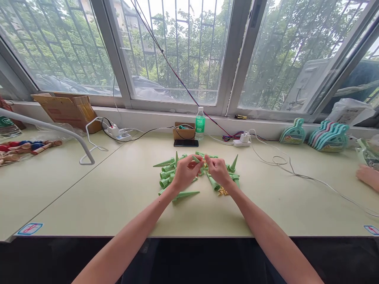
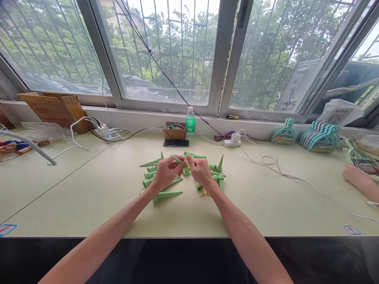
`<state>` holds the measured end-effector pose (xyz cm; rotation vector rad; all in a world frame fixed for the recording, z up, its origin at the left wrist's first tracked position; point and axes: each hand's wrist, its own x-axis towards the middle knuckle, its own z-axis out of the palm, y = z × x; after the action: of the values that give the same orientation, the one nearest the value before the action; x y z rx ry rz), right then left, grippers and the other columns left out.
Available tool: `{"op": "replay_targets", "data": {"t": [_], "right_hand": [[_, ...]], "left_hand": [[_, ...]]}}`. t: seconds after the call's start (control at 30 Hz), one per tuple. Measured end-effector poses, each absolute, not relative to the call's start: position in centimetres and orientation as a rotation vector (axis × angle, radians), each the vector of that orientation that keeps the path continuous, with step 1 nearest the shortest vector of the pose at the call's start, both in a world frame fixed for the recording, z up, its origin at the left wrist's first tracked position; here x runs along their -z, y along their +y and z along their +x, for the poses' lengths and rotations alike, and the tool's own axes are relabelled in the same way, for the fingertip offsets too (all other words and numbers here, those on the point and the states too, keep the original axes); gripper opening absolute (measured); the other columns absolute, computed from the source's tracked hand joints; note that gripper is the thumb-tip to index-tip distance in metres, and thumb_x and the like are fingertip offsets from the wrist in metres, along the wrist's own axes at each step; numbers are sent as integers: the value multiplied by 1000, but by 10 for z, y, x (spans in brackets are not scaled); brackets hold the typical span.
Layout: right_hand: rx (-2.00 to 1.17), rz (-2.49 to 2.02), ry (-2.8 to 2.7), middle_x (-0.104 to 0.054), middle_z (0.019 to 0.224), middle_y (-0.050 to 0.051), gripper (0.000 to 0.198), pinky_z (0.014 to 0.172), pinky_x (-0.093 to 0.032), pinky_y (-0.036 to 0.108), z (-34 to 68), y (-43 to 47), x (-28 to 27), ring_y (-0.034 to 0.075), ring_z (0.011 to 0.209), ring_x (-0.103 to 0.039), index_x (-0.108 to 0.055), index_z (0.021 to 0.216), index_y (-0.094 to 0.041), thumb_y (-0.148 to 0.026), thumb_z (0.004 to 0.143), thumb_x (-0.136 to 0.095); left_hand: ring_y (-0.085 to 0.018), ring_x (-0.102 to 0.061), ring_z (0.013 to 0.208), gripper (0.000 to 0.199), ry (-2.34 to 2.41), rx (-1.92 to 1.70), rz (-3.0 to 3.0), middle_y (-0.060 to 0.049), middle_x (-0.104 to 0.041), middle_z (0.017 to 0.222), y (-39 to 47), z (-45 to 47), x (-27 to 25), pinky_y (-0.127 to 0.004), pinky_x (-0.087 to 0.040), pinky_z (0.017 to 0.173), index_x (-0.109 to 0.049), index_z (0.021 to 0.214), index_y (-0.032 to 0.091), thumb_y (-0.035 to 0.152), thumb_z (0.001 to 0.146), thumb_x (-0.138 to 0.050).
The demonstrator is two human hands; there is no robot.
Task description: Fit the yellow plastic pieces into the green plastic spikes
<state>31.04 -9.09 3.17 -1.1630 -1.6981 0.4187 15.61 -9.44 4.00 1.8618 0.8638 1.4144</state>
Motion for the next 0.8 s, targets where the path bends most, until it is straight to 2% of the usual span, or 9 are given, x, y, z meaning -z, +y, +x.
{"op": "replay_targets", "data": {"t": [0.17, 0.3, 0.4, 0.57, 0.67, 0.8], "right_hand": [[-316, -1181, -1568, -30, 49, -4, 56, 50, -23, 27, 313, -94, -36, 10, 48, -28, -29, 54, -21, -57, 97, -32], [-269, -1120, -1564, -33, 52, -5, 48, 50, -25, 24, 313, -99, -39, 9, 50, -28, -33, 60, -21, -51, 98, -36], [-291, -1049, -1644, -34, 52, -6, 44, 49, -27, 23, 311, -101, -39, 9, 49, -29, -38, 62, -20, -50, 95, -43], [-337, -1006, -1758, -43, 53, -6, 29, 51, -32, 22, 306, -102, -34, 9, 48, -37, -55, 78, -19, -45, 90, -54], [-324, -1003, -1773, -43, 53, -7, 24, 51, -32, 22, 305, -101, -32, 9, 48, -38, -56, 80, -19, -41, 89, -56], [-330, -998, -1790, -44, 53, -6, 24, 50, -31, 23, 305, -100, -31, 10, 48, -38, -52, 75, -20, -39, 88, -57]], "left_hand": [[-9, -54, 42, 27, 923, -1439, 1696, 1, -57, 62, -93, 154, -43, -19, -43, 38, -61, 87, 16, 43, 84, -63], [-6, -47, 37, 28, 1008, -1309, 1836, 4, -54, 61, -95, 155, -42, -18, -37, 37, -61, 94, 17, 43, 83, -63], [-5, -46, 37, 28, 1009, -1196, 1981, 5, -54, 63, -97, 158, -39, -18, -36, 39, -57, 102, 18, 38, 82, -63], [-5, -46, 38, 30, 1006, -1123, 2018, 6, -60, 70, -96, 160, -34, -18, -38, 43, -47, 110, 20, 29, 83, -57], [-6, -49, 39, 33, 1000, -1097, 2033, 6, -58, 69, -95, 159, -33, -18, -38, 45, -46, 113, 21, 21, 81, -53], [-7, -48, 38, 37, 1008, -1036, 2091, 9, -51, 61, -97, 158, -34, -18, -36, 44, -47, 113, 22, 14, 77, -50]]}}
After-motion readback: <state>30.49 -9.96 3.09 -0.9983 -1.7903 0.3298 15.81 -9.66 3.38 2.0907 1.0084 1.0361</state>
